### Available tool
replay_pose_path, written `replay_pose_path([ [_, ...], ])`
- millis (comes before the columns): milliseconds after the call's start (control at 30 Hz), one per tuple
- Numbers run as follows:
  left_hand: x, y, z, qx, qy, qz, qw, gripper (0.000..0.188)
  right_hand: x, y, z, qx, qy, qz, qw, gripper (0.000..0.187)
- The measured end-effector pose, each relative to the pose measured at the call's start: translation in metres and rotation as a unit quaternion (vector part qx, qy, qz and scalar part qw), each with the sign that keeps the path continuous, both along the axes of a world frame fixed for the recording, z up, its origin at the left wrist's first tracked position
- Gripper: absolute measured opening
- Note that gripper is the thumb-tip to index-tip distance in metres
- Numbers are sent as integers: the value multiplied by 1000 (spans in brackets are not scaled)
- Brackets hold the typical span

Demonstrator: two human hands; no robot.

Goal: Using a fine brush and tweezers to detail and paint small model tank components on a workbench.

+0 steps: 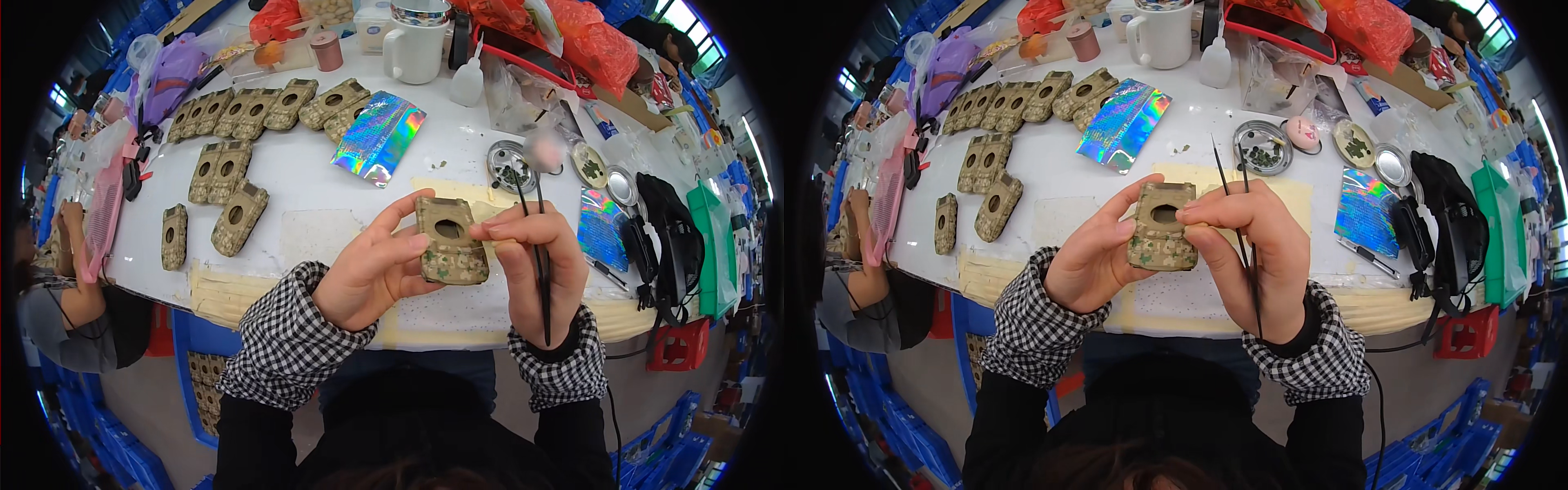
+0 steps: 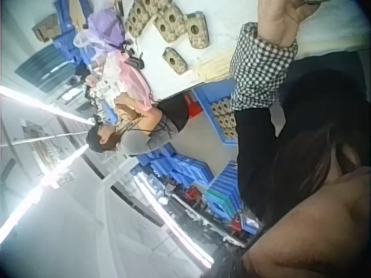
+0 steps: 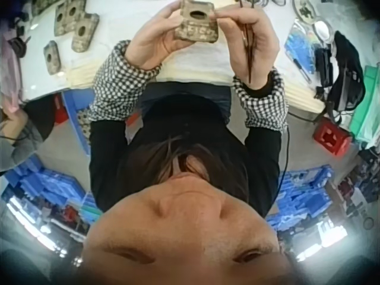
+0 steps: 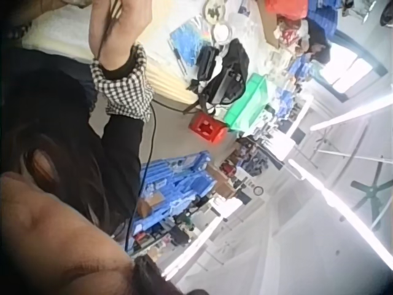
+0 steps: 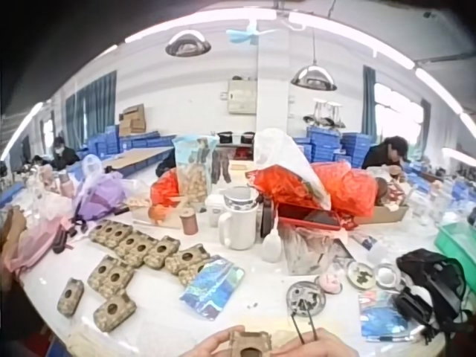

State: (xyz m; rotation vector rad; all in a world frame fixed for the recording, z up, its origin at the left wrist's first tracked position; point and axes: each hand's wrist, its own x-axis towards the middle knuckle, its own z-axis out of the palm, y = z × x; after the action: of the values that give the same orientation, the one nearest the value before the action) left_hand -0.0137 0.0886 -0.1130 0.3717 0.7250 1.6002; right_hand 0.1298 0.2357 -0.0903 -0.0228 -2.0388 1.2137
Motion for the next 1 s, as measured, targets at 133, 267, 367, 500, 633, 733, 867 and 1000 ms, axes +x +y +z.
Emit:
replay_pose_path([
  [133, 0, -2, 0, -8, 23, -5, 1000, 66, -1, 0, -2, 13, -7, -4, 1000, 11],
  [267, 0, -2, -1, -8, 23, -10, 1000, 65, -1, -2, -2, -1, -15, -11, 1000, 11],
  [367, -1, -1, -1, -6, 24, -10, 1000, 65, -2, -4, -1, -9, -18, -14, 1000, 11],
  [500, -1, -1, -2, -3, 23, -9, 1000, 65, -2, -3, -1, -1, -17, -16, 1000, 11],
  [633, -2, -2, -2, 2, 20, -10, 1000, 65, -3, -3, -1, 9, -17, -18, 1000, 11],
  [733, -1, -2, -1, -4, 21, -5, 1000, 65, -2, -3, -1, 6, -19, -11, 1000, 11],
  [867, -1, -2, 0, -2, 24, -6, 1000, 67, 0, -2, -3, -64, 26, -7, 998, 9],
  [1000, -2, -2, -3, 0, 26, 1, 1000, 68, 16, 21, 1, 27, -3, -118, 993, 8],
])
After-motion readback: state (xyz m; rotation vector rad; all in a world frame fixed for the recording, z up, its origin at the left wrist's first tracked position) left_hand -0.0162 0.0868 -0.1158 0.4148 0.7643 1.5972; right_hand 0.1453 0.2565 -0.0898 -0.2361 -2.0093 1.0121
